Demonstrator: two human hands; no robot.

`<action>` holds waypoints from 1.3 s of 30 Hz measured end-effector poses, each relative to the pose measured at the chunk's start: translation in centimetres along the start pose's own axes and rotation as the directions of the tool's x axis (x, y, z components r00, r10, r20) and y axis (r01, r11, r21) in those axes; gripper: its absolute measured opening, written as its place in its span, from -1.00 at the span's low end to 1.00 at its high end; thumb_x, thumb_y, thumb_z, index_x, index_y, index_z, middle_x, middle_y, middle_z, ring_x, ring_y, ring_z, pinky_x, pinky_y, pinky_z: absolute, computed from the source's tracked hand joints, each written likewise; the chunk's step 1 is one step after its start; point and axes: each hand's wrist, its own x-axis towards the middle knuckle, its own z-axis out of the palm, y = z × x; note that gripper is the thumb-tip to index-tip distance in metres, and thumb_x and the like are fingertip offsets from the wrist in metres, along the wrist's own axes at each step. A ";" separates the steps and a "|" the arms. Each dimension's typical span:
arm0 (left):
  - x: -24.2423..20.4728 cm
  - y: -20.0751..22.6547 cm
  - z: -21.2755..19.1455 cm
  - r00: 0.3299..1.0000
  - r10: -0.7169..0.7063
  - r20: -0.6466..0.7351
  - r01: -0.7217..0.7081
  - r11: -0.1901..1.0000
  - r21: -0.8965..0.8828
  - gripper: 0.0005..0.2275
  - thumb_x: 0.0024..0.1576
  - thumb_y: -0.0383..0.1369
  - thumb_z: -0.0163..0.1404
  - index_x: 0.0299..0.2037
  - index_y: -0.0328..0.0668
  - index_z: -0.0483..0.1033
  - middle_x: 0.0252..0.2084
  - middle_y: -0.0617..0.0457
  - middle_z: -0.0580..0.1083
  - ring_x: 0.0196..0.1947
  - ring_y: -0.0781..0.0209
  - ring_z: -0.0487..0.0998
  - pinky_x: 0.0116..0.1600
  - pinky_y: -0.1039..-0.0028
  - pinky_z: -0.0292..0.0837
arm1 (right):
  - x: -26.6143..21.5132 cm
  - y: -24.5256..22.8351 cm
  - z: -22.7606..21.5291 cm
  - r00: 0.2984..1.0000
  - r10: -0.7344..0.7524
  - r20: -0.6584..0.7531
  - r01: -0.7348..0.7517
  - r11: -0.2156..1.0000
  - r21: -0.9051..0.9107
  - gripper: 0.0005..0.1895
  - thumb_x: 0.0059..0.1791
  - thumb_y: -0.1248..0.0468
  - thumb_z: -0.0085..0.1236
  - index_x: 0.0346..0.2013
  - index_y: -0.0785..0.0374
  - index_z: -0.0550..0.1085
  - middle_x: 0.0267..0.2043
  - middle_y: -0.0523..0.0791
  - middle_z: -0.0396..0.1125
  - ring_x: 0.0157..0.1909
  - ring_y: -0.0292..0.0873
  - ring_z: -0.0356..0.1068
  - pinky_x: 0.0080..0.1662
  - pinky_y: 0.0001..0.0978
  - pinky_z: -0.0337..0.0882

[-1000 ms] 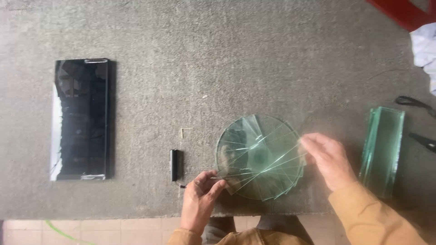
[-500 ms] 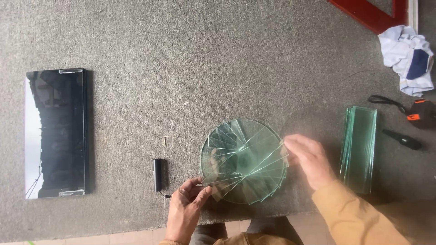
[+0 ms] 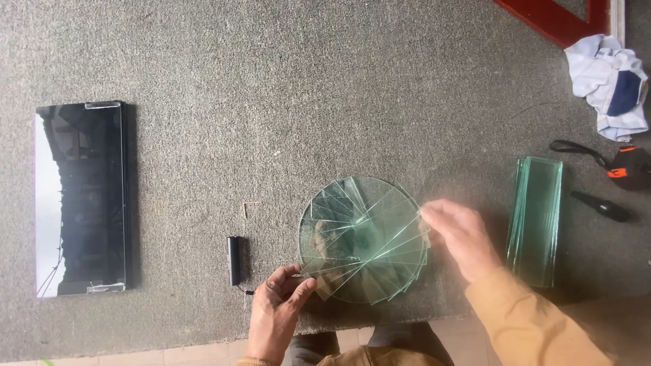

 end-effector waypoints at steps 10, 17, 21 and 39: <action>-0.4 0.7 0.0 1.000 -0.026 0.004 0.026 1.000 0.000 -0.53 0.07 -0.28 0.35 0.20 -0.27 0.70 -0.05 -0.11 0.88 0.00 0.23 0.87 0.22 0.46 0.77 | -0.3 -0.8 0.1 0.997 0.073 0.013 -0.074 0.993 0.091 -0.66 0.23 0.12 0.08 -0.28 0.26 0.61 -0.28 -0.05 0.53 -0.25 -0.13 0.50 -0.05 -0.28 0.57; 0.0 -0.2 0.0 1.000 0.005 0.023 -0.005 1.000 -0.019 -0.56 0.10 -0.29 0.34 0.18 -0.27 0.70 -0.07 -0.11 0.87 -0.03 0.20 0.87 0.16 0.46 0.79 | -0.6 -1.8 0.1 0.994 0.110 -0.016 -0.109 0.994 0.031 -0.71 0.20 0.12 0.17 -0.30 0.22 0.63 -0.31 -0.09 0.54 -0.25 -0.15 0.52 0.02 -0.22 0.58; 0.2 -0.5 0.1 1.000 -0.019 -0.006 0.019 0.997 -0.077 -0.59 0.09 -0.38 0.37 0.16 -0.31 0.72 -0.09 -0.14 0.86 -0.06 0.18 0.86 0.14 0.45 0.77 | -0.4 -1.1 0.0 0.997 0.076 0.002 -0.076 0.997 0.000 -0.65 0.20 0.04 0.14 -0.35 0.17 0.60 -0.36 -0.12 0.51 -0.25 -0.16 0.51 0.12 -0.15 0.57; 0.4 -0.6 0.1 1.000 -0.022 -0.001 0.021 0.995 -0.100 -0.57 0.08 -0.38 0.37 0.17 -0.35 0.70 -0.07 -0.16 0.84 -0.06 0.17 0.84 0.15 0.44 0.78 | -0.3 -0.8 0.0 0.995 0.098 -0.005 -0.098 0.993 0.067 -0.72 0.19 0.13 0.19 -0.28 0.23 0.64 -0.31 -0.08 0.53 -0.24 -0.12 0.52 -0.02 -0.20 0.62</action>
